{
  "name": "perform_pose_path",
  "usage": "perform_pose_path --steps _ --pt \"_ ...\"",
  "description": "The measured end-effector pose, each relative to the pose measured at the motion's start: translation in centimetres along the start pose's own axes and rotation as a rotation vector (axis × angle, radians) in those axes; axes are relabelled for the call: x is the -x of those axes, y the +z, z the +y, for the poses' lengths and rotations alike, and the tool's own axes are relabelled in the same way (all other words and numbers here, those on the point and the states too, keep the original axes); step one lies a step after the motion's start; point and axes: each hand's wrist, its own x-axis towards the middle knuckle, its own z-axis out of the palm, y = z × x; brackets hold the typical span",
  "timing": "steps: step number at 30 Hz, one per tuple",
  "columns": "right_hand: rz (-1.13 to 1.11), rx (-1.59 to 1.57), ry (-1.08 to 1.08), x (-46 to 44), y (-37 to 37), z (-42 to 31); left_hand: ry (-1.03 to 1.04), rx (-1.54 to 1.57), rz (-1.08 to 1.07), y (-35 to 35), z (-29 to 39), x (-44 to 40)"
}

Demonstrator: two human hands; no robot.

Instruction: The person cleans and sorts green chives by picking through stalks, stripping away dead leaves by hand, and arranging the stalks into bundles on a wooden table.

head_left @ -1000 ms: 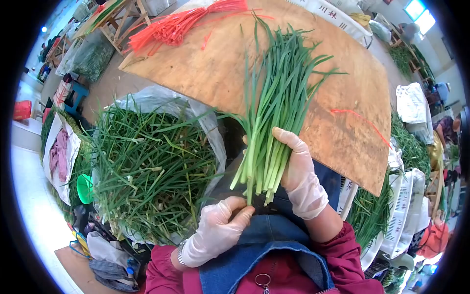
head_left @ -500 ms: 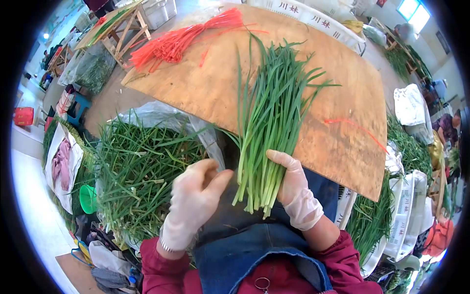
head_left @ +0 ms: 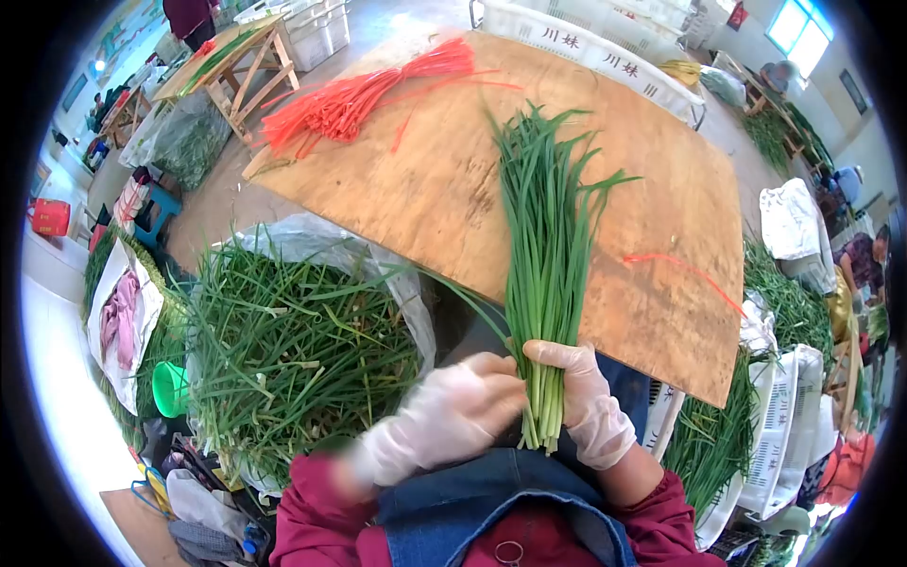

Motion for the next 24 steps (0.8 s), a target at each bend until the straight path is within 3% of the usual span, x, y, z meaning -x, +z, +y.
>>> perform_pose_path --steps 1,3,7,8,9,10,11,13,16,19,21,24 --pt "0.013 -0.007 0.023 0.2 0.1 -0.2 -0.074 0.258 0.014 -1.0 -1.2 0.1" --pt "-0.002 -0.016 0.033 0.2 0.1 -0.6 -0.126 -0.226 0.119 -1.3 -3.5 -0.1" --pt "-0.088 0.056 -0.001 1.2 1.3 -1.5 0.017 -0.427 0.022 -1.6 -9.1 -1.8" --pt "-0.110 0.083 -0.037 1.9 2.2 -1.9 -0.186 -0.611 -0.011 -3.1 -10.3 -1.7" --pt "-0.105 0.115 -0.044 2.6 3.1 -2.4 -0.643 -0.767 -0.087 -5.1 -11.3 -1.6" --pt "-0.092 0.166 -0.047 2.7 3.4 -2.3 -0.577 -1.077 0.178 -6.7 -13.6 0.4" --pt "-0.079 0.216 -0.049 2.6 3.7 -2.2 -0.778 -1.177 0.239 -9.1 -14.7 1.8" --pt "-0.078 0.250 -0.032 1.4 3.8 -1.3 -0.744 -1.298 0.486 -12.8 -14.8 5.2" --pt "-0.059 0.293 -0.017 0.0 3.7 1.1 -0.424 -1.033 0.877 -12.5 -6.4 4.1" --pt "-0.039 0.273 0.018 -0.8 3.3 2.8 -0.110 -0.500 0.801 -9.3 -0.7 0.9" --pt "-0.042 0.259 0.048 -0.8 3.0 3.1 -0.060 -0.413 0.587 -7.6 0.8 -0.2" --pt "-0.043 0.196 0.101 -0.6 2.9 2.5 -0.367 -0.201 0.269 -5.7 1.3 0.6"
